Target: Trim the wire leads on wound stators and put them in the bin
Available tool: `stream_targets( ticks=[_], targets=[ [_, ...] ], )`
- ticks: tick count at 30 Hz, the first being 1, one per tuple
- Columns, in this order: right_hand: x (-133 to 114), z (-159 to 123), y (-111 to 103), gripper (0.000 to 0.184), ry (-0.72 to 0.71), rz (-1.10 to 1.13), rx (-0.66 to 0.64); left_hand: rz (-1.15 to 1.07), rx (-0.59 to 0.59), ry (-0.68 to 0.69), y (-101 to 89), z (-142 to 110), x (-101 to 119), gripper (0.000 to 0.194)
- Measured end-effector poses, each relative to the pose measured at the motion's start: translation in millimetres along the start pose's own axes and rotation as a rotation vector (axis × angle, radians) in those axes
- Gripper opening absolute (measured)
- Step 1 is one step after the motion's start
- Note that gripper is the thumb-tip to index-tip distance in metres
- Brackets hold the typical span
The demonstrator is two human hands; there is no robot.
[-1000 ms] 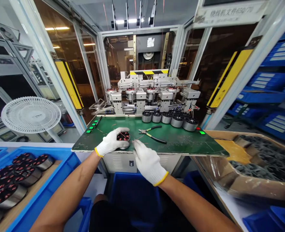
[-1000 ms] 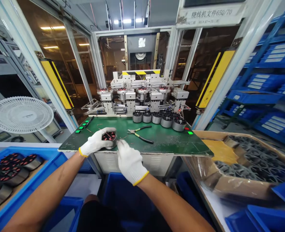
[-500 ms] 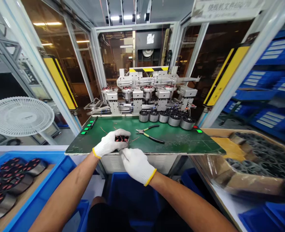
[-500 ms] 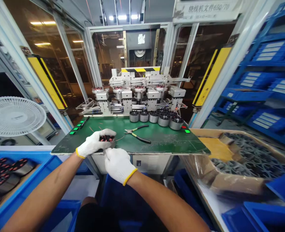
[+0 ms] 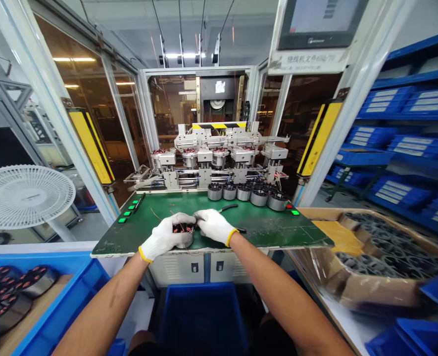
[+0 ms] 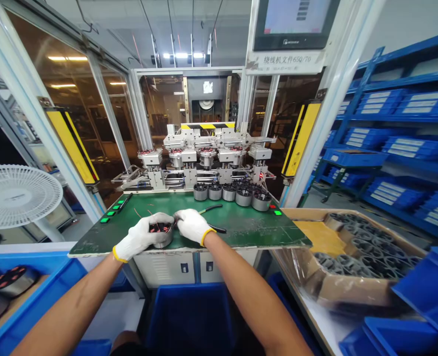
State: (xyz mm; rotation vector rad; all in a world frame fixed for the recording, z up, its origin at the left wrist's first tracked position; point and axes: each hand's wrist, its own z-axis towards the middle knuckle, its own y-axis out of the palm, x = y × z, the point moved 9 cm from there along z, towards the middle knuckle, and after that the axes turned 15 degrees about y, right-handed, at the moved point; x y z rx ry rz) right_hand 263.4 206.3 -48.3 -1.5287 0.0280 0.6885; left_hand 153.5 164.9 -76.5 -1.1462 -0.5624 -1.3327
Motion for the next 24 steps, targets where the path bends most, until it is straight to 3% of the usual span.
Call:
stream_targets(
  ticks=[3, 5, 8, 12, 19, 24],
  targets=[
    [15, -29, -39, 0.031, 0.099, 0.021, 0.306, -0.022, 0.035, -0.014, -0.5, -1, -4, 0.042],
    [3, -53, -53, 0.035, -0.032, 0.040, 0.438, -0.023, 0.058, -0.007, -0.1, 0, -4, 0.044],
    [-28, -67, -26, 0.043, -0.260, -0.135, 0.351, 0.011, 0.078, 0.016, 1.1, 4, 1, 0.053],
    [-32, -54, 10, 0.043, -0.196, -0.471, 0.348, 0.031, 0.081, 0.000, 2.9, 5, 5, 0.056],
    [-17, -56, 11, 0.042, -0.206, -0.492, 0.391, -0.014, 0.115, -0.021, -0.3, 3, 1, 0.057],
    [4, -41, 19, 0.034, -0.117, -0.382, 0.265, 0.035, 0.077, -0.027, -1.1, 6, -1, 0.055]
  ],
)
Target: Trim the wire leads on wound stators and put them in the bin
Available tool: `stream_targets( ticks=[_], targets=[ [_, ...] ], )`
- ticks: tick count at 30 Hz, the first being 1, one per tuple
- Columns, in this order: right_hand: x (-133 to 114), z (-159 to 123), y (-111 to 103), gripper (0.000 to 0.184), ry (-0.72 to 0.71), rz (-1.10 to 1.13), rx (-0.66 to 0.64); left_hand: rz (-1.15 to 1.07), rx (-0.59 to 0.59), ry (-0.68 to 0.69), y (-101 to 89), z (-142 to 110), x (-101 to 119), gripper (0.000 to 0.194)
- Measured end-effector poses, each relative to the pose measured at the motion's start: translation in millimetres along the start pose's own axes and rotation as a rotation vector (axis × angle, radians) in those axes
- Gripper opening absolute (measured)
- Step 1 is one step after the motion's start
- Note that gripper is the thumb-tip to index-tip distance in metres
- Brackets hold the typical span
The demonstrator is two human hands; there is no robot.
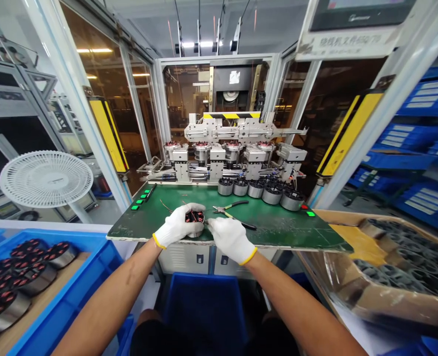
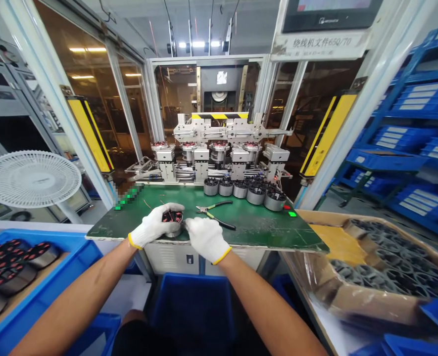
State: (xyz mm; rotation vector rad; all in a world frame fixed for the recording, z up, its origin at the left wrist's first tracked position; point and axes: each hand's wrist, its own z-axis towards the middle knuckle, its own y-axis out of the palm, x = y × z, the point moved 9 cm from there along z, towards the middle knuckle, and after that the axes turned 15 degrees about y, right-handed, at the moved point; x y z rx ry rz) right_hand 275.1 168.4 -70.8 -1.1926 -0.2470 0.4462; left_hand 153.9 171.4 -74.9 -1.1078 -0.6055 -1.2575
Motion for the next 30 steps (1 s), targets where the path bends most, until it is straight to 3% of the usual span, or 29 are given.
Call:
stream_targets(
  ticks=[2, 4, 6, 7, 8, 9, 12, 13, 15, 17, 24, 26, 30],
  targets=[
    [2, 5, 4, 0.033, -0.018, 0.092, -0.045, 0.079, -0.036, 0.008, -6.1, -1, 3, 0.059],
    [4, 9, 5, 0.031, -0.028, 0.186, -0.076, 0.236, 0.014, 0.072, -24.0, -6, 15, 0.065],
    [7, 10, 5, 0.030, -0.027, 0.253, -0.097, 0.462, 0.242, 0.172, -53.5, -20, 39, 0.067],
    [8, 10, 5, 0.031, -0.027, 0.272, -0.104, 0.586, 0.348, 0.235, -62.4, -31, 54, 0.063],
    [8, 10, 5, 0.031, -0.027, 0.282, -0.108, 0.711, 0.379, 0.305, -61.0, -40, 69, 0.054],
    [9, 9, 5, 0.031, -0.028, 0.285, -0.108, 0.837, 0.315, 0.380, -48.3, -45, 80, 0.045],
    [8, 9, 4, 0.032, -0.029, 0.281, -0.099, 1.157, -0.241, 0.559, 29.6, -54, 80, 0.029],
    [8, 9, 4, 0.032, -0.029, 0.283, -0.092, 1.244, -0.357, 0.570, 48.0, -56, 74, 0.029],
    [8, 10, 3, 0.032, -0.035, 0.298, -0.078, 1.394, -0.420, 0.543, 65.9, -54, 65, 0.027],
    [7, 9, 1, 0.032, -0.039, 0.307, -0.057, 1.479, -0.407, 0.511, 69.7, -50, 63, 0.025],
    [-3, 8, -11, 0.030, 0.020, 0.061, 0.049, 1.424, -0.510, 0.515, 58.6, -53, 70, 0.027],
    [-7, 9, -12, 0.027, 0.030, 0.002, 0.055, 1.344, -0.444, 0.527, 50.4, -55, 72, 0.030],
    [-11, 10, -8, 0.025, 0.019, -0.042, 0.002, 0.963, -0.139, 0.442, 20.3, -53, 76, 0.031]
  ],
)
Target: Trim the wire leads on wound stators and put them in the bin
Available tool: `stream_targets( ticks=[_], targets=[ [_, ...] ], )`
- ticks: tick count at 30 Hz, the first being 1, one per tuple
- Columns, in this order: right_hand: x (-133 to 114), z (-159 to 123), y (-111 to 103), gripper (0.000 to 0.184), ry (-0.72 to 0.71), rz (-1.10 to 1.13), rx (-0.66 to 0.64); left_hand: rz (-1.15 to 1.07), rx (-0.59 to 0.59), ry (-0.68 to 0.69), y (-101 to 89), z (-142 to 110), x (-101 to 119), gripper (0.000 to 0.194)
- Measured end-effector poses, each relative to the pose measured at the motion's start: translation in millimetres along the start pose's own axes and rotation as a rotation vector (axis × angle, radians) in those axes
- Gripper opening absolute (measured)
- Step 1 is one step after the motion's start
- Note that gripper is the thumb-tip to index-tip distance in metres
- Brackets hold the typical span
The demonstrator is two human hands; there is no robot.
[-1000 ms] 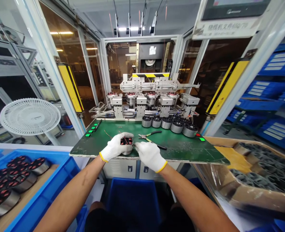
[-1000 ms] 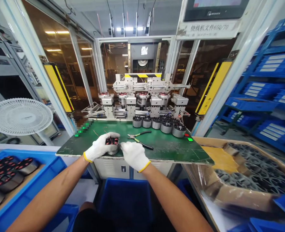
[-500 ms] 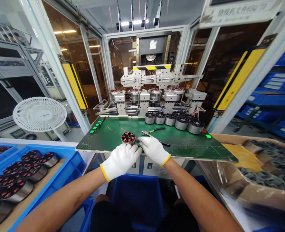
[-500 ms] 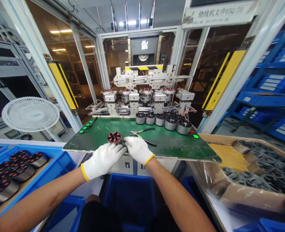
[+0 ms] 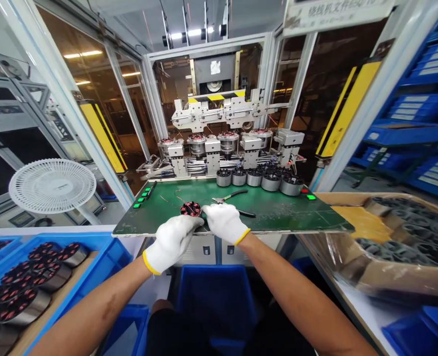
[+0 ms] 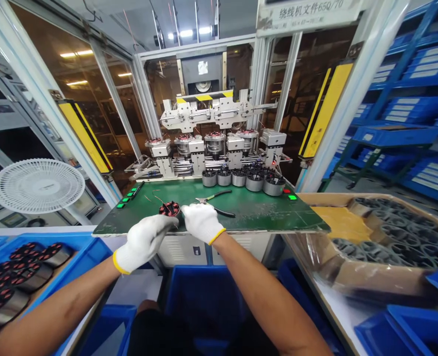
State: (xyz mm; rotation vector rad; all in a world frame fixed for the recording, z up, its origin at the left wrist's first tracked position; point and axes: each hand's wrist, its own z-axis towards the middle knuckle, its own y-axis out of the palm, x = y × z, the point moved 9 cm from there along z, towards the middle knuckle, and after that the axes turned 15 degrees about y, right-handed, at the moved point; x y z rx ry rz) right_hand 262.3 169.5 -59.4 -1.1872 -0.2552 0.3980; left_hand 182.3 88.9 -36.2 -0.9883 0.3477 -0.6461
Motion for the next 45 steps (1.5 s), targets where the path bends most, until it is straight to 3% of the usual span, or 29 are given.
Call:
stream_targets(
  ticks=[2, 5, 9, 13, 15, 17, 19, 21, 25, 28, 31, 35, 37, 41, 45],
  targets=[
    [0, -2, 2, 0.024, -0.011, -0.013, -0.033, -0.198, 0.093, -0.141, -6.0, -1, -14, 0.031],
    [-3, -10, 4, 0.023, -0.036, -0.052, -0.078, -0.363, 0.125, -0.289, -10.8, 8, -29, 0.030],
    [-20, -25, 7, 0.021, -0.059, -0.110, -0.106, -0.299, 0.038, -0.407, -9.9, 39, -42, 0.029],
    [-39, -36, 18, 0.021, -0.043, -0.090, -0.158, -0.145, -0.055, -0.425, -3.0, 69, -43, 0.027],
    [-40, -38, 20, 0.021, -0.006, -0.069, -0.155, -0.136, -0.096, -0.415, -0.7, 72, -41, 0.027],
    [-35, -38, 18, 0.019, 0.029, -0.053, -0.155, -0.141, -0.059, -0.363, -8.4, 66, -39, 0.028],
    [-29, -38, 14, 0.018, 0.030, -0.041, -0.170, -0.095, 0.030, -0.253, -23.6, 54, -35, 0.028],
    [-26, -40, 11, 0.019, 0.004, -0.032, -0.191, 0.009, 0.036, -0.105, -29.4, 39, -27, 0.026],
    [-28, -45, 12, 0.020, 0.018, -0.051, -0.186, 0.213, -0.114, 0.118, -0.5, 13, -15, 0.025],
    [-36, -51, 10, 0.024, 0.023, -0.056, -0.156, 0.278, 0.009, 0.205, 11.1, 5, -11, 0.028],
    [-40, -50, -7, 0.030, -0.050, -0.030, -0.133, 0.275, 0.151, 0.278, 12.9, 1, -7, 0.029],
    [-17, -26, -56, 0.047, -0.036, -0.016, 0.052, 0.245, 0.234, 0.290, 10.3, -3, -7, 0.029],
    [-7, -15, -65, 0.045, -0.052, -0.090, 0.086, 0.221, 0.245, 0.274, 9.6, -4, -9, 0.027],
    [-5, -14, -32, 0.030, -0.145, -0.225, -0.083, 0.164, 0.262, 0.180, 6.8, 0, -17, 0.023],
    [-27, -35, -3, 0.019, -0.154, -0.127, -0.162, 0.069, 0.195, -0.033, 2.0, 15, -36, 0.019]
  ],
)
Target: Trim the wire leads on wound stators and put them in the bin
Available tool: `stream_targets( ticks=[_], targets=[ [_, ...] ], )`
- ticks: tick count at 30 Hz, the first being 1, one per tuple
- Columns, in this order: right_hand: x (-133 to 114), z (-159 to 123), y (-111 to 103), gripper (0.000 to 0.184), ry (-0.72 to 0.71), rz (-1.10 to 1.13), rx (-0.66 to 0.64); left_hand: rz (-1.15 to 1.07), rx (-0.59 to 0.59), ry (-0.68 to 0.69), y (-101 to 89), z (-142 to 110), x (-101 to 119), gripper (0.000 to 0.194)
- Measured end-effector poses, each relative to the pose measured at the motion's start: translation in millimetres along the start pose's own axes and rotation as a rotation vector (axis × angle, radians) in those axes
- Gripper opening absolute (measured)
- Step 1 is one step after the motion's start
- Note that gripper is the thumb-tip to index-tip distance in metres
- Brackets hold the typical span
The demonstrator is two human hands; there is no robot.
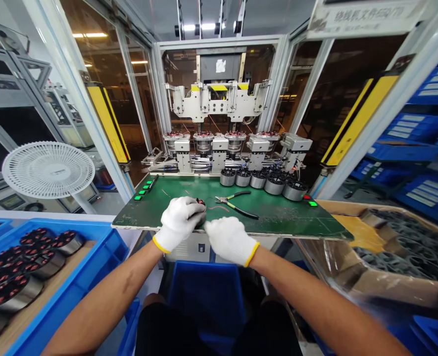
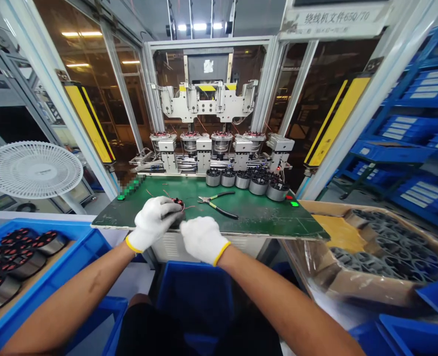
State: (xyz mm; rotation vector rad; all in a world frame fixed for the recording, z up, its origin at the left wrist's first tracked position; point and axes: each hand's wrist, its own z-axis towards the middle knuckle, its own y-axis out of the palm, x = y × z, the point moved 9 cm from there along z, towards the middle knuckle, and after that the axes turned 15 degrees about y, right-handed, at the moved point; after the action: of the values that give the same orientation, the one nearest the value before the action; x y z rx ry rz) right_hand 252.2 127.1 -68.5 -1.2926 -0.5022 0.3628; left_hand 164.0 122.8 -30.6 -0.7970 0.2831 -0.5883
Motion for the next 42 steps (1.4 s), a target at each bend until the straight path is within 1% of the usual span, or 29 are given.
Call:
stream_targets(
  ticks=[1, 3, 5, 6, 8, 10, 11, 12, 13, 14, 16, 17, 19, 20, 22, 24, 25, 26, 27, 29, 30, 31, 33, 34, 36, 38, 40, 41, 42],
  targets=[
    [-7, -3, 2, 0.019, 0.007, 0.029, 0.002, -0.026, -0.049, -0.036, 0.8, 4, -3, 0.018],
    [-16, -7, 1, 0.020, 0.017, 0.064, -0.007, -0.074, -0.140, -0.067, 0.5, 11, -6, 0.017],
    [-13, -9, -7, 0.023, 0.035, 0.081, -0.013, -0.122, -0.188, -0.048, -2.1, 13, -4, 0.018],
    [-6, -9, -15, 0.027, 0.065, 0.088, 0.014, -0.146, -0.202, -0.027, -2.4, 11, -1, 0.019],
    [13, -7, -39, 0.037, 0.127, 0.097, 0.129, -0.140, -0.179, 0.008, -3.1, 4, 3, 0.026],
    [29, -4, -59, 0.039, 0.146, 0.068, 0.250, -0.065, -0.091, 0.025, -4.1, -5, 4, 0.033],
    [32, -1, -62, 0.037, 0.125, 0.033, 0.267, -0.027, -0.033, 0.021, -4.7, -9, 4, 0.035],
    [32, 2, -58, 0.034, 0.093, -0.011, 0.248, -0.009, 0.018, 0.009, -4.3, -12, 2, 0.035],
    [30, 6, -50, 0.031, 0.066, -0.051, 0.199, -0.017, 0.050, -0.011, -2.6, -14, 0, 0.034],
    [27, 8, -38, 0.028, 0.041, -0.076, 0.138, -0.044, 0.058, -0.038, 0.2, -13, -4, 0.031],
    [15, 10, -14, 0.024, -0.018, -0.065, 0.046, -0.108, 0.024, -0.110, 5.1, -9, -12, 0.024],
    [10, 9, -5, 0.023, -0.042, -0.036, 0.035, -0.134, -0.009, -0.138, 6.4, -5, -15, 0.021],
    [5, 8, 5, 0.025, -0.070, 0.062, 0.043, -0.162, -0.066, -0.178, 4.7, 1, -17, 0.018],
    [6, 8, 8, 0.026, -0.078, 0.136, 0.027, -0.164, -0.084, -0.187, 2.7, 2, -17, 0.018],
    [17, 11, 7, 0.026, -0.070, 0.330, -0.055, -0.156, -0.095, -0.179, -0.7, 2, -13, 0.019],
    [38, 16, -7, 0.030, 0.006, 0.546, -0.101, -0.117, -0.055, -0.144, -2.2, -3, -7, 0.024],
    [49, 18, -20, 0.033, 0.055, 0.623, -0.079, -0.086, -0.019, -0.117, -2.1, -6, -3, 0.029],
    [57, 18, -34, 0.035, 0.096, 0.656, -0.031, -0.049, 0.023, -0.089, -1.3, -9, 1, 0.034],
    [60, 17, -49, 0.035, 0.111, 0.635, 0.027, -0.009, 0.071, -0.065, -0.4, -13, 4, 0.037],
    [49, 10, -72, 0.034, 0.051, 0.440, 0.117, 0.051, 0.160, -0.029, 2.4, -20, 8, 0.041],
    [39, 6, -78, 0.030, 0.012, 0.299, 0.145, 0.065, 0.195, -0.021, 3.7, -22, 9, 0.040],
    [31, 2, -79, 0.026, -0.009, 0.164, 0.162, 0.067, 0.224, -0.017, 4.6, -23, 8, 0.039],
    [23, 1, -70, 0.022, -0.001, -0.036, 0.165, 0.046, 0.256, -0.009, 5.3, -23, 6, 0.037],
    [23, 3, -62, 0.024, 0.019, -0.098, 0.148, 0.028, 0.257, -0.012, 5.5, -21, 4, 0.034],
    [27, 10, -38, 0.025, 0.046, -0.158, 0.072, 0.001, 0.244, -0.035, 4.9, -17, 1, 0.028],
    [31, 14, -13, 0.024, 0.034, -0.147, -0.030, -0.008, 0.211, -0.070, 3.0, -15, -1, 0.024],
    [37, 12, 2, 0.023, 0.009, -0.051, -0.081, -0.020, 0.182, -0.092, -2.4, -14, -1, 0.023],
    [42, 8, 2, 0.024, 0.024, 0.026, -0.058, -0.026, 0.173, -0.102, -7.0, -15, -2, 0.024],
    [51, 1, -4, 0.026, 0.082, 0.113, 0.016, -0.022, 0.167, -0.120, -12.6, -17, -4, 0.026]
  ],
)
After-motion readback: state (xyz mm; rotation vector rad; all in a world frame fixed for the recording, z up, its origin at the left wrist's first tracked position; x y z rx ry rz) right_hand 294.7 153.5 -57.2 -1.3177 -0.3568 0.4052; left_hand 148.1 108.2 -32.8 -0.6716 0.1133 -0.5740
